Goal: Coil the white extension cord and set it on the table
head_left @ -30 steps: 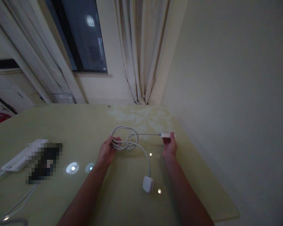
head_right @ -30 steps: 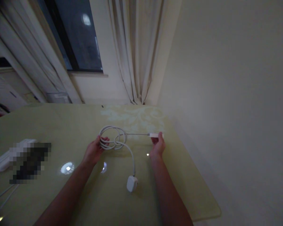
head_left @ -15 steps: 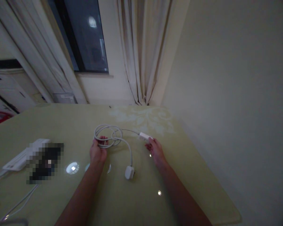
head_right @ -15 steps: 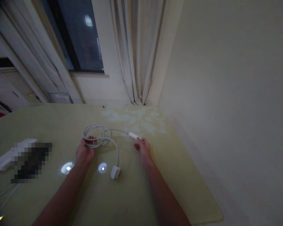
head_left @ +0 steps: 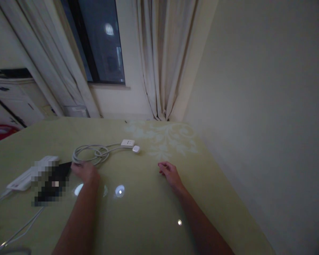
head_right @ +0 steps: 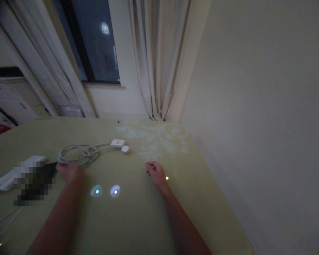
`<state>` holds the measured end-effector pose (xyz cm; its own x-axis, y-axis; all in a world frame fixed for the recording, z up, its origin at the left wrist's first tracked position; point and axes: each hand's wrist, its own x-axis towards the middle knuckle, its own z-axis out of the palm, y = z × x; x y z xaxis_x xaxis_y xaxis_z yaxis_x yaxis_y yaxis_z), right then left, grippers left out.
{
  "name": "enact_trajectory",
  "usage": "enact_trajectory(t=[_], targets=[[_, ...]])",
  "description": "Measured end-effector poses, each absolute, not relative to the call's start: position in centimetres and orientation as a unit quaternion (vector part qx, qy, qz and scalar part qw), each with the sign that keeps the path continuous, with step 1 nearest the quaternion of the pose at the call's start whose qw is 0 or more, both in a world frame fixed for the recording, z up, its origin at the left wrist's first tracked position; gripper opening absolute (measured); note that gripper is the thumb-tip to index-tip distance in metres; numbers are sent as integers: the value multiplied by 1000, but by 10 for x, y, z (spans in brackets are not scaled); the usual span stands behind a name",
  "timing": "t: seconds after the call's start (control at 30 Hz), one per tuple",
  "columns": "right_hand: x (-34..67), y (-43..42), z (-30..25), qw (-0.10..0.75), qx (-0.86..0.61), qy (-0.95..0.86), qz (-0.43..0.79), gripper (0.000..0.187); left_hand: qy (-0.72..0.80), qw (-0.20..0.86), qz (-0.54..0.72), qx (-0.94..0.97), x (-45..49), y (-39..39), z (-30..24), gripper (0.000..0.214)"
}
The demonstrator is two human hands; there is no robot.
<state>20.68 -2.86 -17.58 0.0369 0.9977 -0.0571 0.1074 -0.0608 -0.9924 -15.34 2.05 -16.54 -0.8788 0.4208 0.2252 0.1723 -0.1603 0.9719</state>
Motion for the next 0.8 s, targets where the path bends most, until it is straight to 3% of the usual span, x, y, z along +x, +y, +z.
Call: enact_trajectory(t=[0.1, 0.17, 0.23, 0.33, 0.53, 0.8], targets=[[205, -30, -177, 454, -552, -528, 458, 41, 700, -48, 660, 268, -150, 10, -161, 62], [204, -32, -178, 450, -555, -540, 445, 41, 700, -91, 615, 351, -136, 6, -157, 52], [204, -33, -177, 445, -557, -548, 436, 41, 673, -29, 598, 434, -117, 5, -156, 37], [204, -35, -176, 440, -562, -557, 425, 40, 620, 89, 541, 561, -86, 3, -161, 30], [202, -38, -172, 433, -560, -570, 417, 37, 496, 8, 325, 805, -55, -8, -175, 25], [201, -41, -165, 418, -559, -592, 402, 33, 523, 11, 336, 784, -66, -5, -174, 25]])
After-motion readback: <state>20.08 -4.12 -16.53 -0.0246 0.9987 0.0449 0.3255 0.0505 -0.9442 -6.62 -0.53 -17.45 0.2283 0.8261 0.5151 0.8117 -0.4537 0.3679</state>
